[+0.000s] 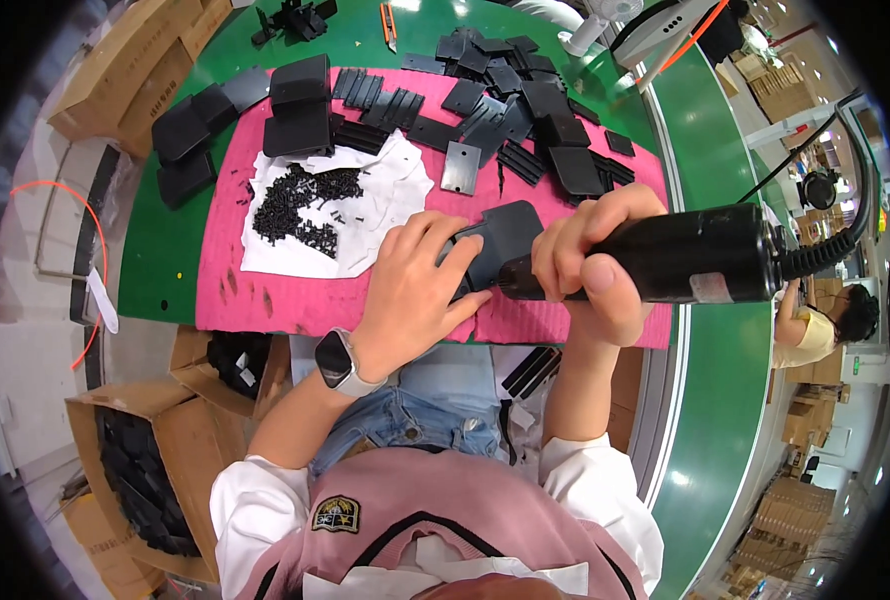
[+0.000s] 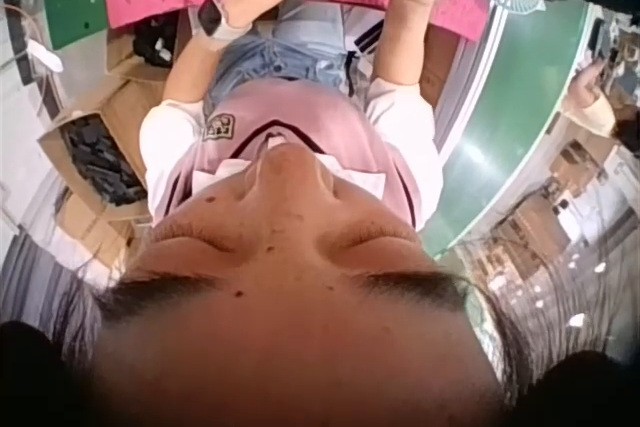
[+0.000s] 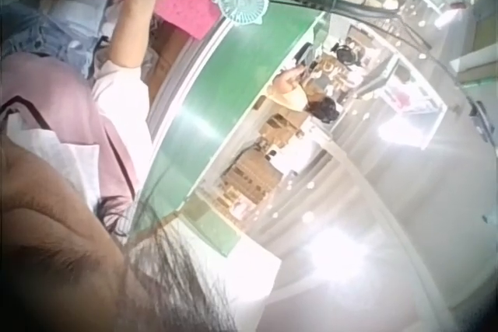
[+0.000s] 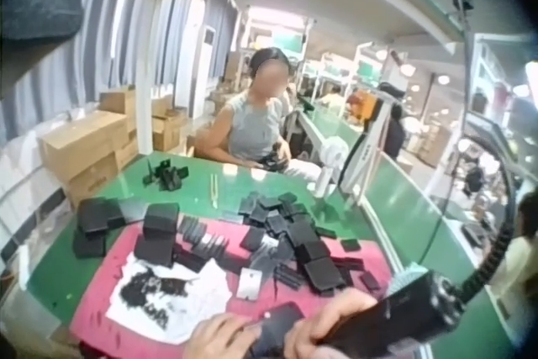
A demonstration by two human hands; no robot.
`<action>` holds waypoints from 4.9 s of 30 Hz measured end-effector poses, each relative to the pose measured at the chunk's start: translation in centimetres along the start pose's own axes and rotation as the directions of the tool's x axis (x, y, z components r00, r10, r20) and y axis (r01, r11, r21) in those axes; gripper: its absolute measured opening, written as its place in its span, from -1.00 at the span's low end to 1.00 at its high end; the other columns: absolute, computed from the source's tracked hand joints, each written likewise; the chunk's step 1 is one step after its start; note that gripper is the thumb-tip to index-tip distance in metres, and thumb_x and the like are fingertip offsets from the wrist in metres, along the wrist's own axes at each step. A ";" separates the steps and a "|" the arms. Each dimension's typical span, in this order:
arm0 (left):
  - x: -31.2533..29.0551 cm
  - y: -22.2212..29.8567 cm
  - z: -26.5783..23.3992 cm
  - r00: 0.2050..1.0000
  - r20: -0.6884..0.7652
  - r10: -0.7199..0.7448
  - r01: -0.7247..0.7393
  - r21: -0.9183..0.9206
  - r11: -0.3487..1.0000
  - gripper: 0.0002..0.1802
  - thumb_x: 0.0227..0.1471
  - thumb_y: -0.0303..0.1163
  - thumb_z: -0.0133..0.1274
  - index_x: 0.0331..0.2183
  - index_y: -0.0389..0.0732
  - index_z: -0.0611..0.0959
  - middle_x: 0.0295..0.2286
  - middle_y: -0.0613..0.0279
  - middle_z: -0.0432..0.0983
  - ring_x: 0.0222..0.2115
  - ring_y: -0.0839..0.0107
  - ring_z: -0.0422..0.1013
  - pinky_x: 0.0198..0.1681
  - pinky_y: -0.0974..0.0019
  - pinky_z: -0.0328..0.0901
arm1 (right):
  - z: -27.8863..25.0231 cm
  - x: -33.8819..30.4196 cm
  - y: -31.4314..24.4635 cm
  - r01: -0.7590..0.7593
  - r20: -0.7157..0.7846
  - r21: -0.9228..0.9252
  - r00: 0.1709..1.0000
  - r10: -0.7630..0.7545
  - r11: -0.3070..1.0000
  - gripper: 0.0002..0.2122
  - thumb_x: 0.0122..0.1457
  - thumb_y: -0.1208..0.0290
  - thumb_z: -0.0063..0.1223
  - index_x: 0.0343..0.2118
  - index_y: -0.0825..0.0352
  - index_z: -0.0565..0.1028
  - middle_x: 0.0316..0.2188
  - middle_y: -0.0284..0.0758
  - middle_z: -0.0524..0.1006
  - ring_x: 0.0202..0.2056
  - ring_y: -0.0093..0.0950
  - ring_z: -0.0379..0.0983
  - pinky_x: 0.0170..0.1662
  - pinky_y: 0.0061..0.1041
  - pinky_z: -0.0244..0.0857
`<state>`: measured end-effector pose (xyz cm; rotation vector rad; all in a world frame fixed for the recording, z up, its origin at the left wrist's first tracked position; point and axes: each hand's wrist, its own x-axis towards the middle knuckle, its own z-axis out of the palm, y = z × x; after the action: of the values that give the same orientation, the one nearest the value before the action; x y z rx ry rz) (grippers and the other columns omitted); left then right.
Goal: Assembling black plastic components using an electric screwdriver on a factory assembly line.
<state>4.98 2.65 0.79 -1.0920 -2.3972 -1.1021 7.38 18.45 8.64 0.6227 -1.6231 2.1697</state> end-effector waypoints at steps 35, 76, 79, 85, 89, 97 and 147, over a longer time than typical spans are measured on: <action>-23.7 -8.6 -20.6 0.036 -0.940 -0.339 0.698 -0.219 0.682 -0.63 -0.19 -0.35 0.24 -0.28 -0.26 0.56 -0.29 0.18 0.45 -0.27 0.33 0.38 -0.17 0.30 0.29 | 2.7 -2.3 -3.9 0.328 0.362 0.183 0.854 -0.373 0.927 -0.61 0.01 0.18 0.11 -0.19 0.28 0.28 -0.77 -0.49 0.38 -0.78 -0.60 0.35 -0.63 -0.59 0.26; 4.6 -0.8 -5.3 0.919 0.325 0.225 -0.242 0.014 0.970 -0.42 -0.38 -0.18 0.24 -0.23 -0.20 0.48 -0.35 0.11 0.47 -0.34 0.14 0.44 -0.30 0.20 0.32 | -3.7 -9.1 -4.1 0.192 0.142 0.201 0.964 -0.223 0.961 -0.66 -0.11 0.52 0.22 -0.31 0.45 0.30 -0.75 -0.30 0.39 -0.78 -0.47 0.33 -0.67 -0.50 0.31; 2.2 -1.6 -3.9 0.876 0.416 0.245 -0.315 0.107 0.943 -0.47 -0.24 -0.18 0.19 -0.18 -0.21 0.50 -0.20 0.14 0.42 -0.20 0.21 0.39 -0.23 0.17 0.31 | -2.9 -8.6 -4.1 0.173 0.192 0.227 0.957 -0.218 0.959 -0.66 -0.12 0.50 0.25 -0.33 0.44 0.31 -0.75 -0.30 0.39 -0.77 -0.47 0.33 -0.69 -0.52 0.28; 1.4 -4.2 -6.3 0.982 -0.176 0.063 -0.007 0.303 0.953 -0.89 -0.14 -0.44 0.13 -0.48 -0.28 0.60 -0.51 0.16 0.45 -0.43 0.16 0.38 -0.39 0.18 0.27 | -2.4 -8.6 -3.1 0.139 0.103 0.199 0.981 -0.162 0.970 -0.64 -0.14 0.49 0.29 -0.34 0.44 0.32 -0.77 -0.31 0.38 -0.79 -0.48 0.32 -0.71 -0.53 0.25; 0.6 -7.3 -8.0 0.955 -0.183 -0.233 0.296 0.561 0.773 -0.80 -0.16 -0.42 0.17 -0.42 -0.31 0.58 -0.46 0.08 0.41 -0.36 0.12 0.37 -0.36 0.17 0.29 | -1.5 -8.1 -2.8 0.123 0.087 0.238 0.985 -0.147 0.964 -0.65 -0.15 0.49 0.30 -0.36 0.45 0.33 -0.77 -0.30 0.37 -0.79 -0.48 0.31 -0.72 -0.55 0.23; 0.5 -8.0 -7.8 0.954 -0.208 -0.218 0.296 0.507 0.810 -0.89 -0.16 -0.50 0.13 -0.52 -0.27 0.51 -0.51 0.16 0.41 -0.39 0.14 0.38 -0.36 0.15 0.29 | -0.1 -7.7 -2.4 0.108 0.054 0.227 0.991 -0.123 0.968 -0.66 -0.16 0.47 0.32 -0.40 0.46 0.36 -0.77 -0.30 0.38 -0.79 -0.49 0.30 -0.72 -0.57 0.22; -1.9 -1.9 -5.3 0.943 0.216 -0.252 0.282 -0.922 0.265 -0.88 -0.08 -0.67 0.08 -0.38 -0.38 0.52 -0.42 0.15 0.48 -0.38 0.49 0.42 -0.28 0.45 0.35 | 1.8 0.6 -0.5 0.318 0.090 0.412 0.918 -0.386 0.854 -0.66 0.02 0.30 0.08 -0.22 0.26 0.22 -0.69 -0.41 0.36 -0.77 -0.51 0.29 -0.61 -0.47 0.23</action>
<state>4.61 -3.09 2.30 -0.8897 -1.7953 -2.8786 7.42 16.86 9.83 1.1544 -1.0322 2.2075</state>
